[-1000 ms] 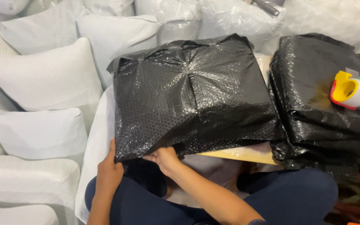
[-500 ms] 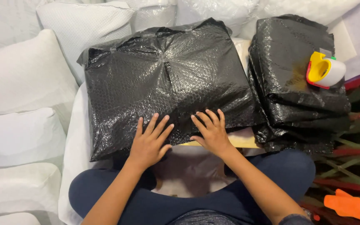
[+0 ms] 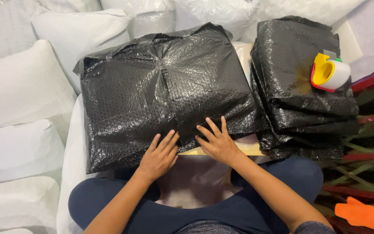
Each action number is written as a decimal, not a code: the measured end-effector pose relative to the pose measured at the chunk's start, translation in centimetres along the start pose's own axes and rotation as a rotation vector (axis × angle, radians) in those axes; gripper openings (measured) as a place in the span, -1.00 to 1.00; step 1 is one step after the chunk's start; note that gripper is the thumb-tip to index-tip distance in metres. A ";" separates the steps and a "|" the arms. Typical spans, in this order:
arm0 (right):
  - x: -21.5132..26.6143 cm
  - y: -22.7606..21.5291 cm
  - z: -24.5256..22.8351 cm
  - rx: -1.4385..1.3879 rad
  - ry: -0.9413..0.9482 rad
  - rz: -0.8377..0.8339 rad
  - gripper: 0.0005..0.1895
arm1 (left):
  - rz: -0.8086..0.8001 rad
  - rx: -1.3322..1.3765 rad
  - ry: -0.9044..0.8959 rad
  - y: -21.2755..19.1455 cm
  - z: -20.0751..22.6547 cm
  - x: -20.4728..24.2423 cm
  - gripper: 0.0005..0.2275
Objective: Wrapping a pillow in black bubble wrap and securing it with adhesive tape.
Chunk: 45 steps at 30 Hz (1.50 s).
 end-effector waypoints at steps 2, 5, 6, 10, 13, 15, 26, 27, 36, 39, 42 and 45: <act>-0.1 -0.4 -0.1 -0.007 -0.005 0.043 -0.81 | 0.014 0.029 0.005 -0.7 0.1 -0.6 -0.79; -0.7 -1.3 -0.1 -0.005 0.000 0.125 -0.98 | 0.073 0.054 0.005 -1.9 0.0 -1.5 -0.83; -0.9 -1.7 -0.1 0.002 0.013 0.162 -0.97 | 0.115 0.054 0.002 -2.5 0.0 -1.6 -0.83; -1.4 -1.6 0.0 0.014 0.048 0.172 -0.93 | 0.183 0.054 -0.027 -2.0 0.1 -2.6 -0.71; -1.7 -1.6 0.5 -0.002 0.082 0.186 -0.93 | 0.224 -0.075 -0.096 -1.8 -0.1 -3.3 -0.71; -1.6 -1.8 1.0 -0.009 0.111 0.214 -0.90 | 0.232 -0.119 -0.123 -1.1 -0.4 -3.6 -0.79; 1.3 -2.6 5.1 0.044 0.095 0.104 -0.93 | 0.280 -0.003 -0.198 -2.9 -2.0 -4.6 -0.94; 1.3 -2.6 5.6 0.024 0.091 0.074 -0.90 | 0.285 0.011 -0.205 -2.6 -2.1 -4.4 -0.93; -0.8 -2.6 8.0 0.015 0.150 0.014 -0.87 | 0.286 0.106 -0.316 -4.7 -3.1 -5.4 -0.97; 0.0 -1.5 9.2 0.034 0.255 -0.022 -0.86 | 0.263 0.192 -0.449 -3.7 -4.0 -4.9 -0.93; 0.5 -1.3 10.8 -0.099 0.430 -0.035 -0.72 | 0.181 0.238 -0.595 -1.8 -5.2 -4.1 -0.85; 0.2 -0.9 11.0 -0.133 0.484 -0.057 -0.73 | 0.178 0.225 -0.668 -1.4 -5.6 -4.1 -0.84</act>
Point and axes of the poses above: each hand's wrist, its own x-axis away from the middle knuckle, its own y-axis out of the palm, z = x × y, the point moved 10 cm from there along -x, towards the middle knuckle, and after that the axes turned 2 degrees about y, right-handed, at the moved point
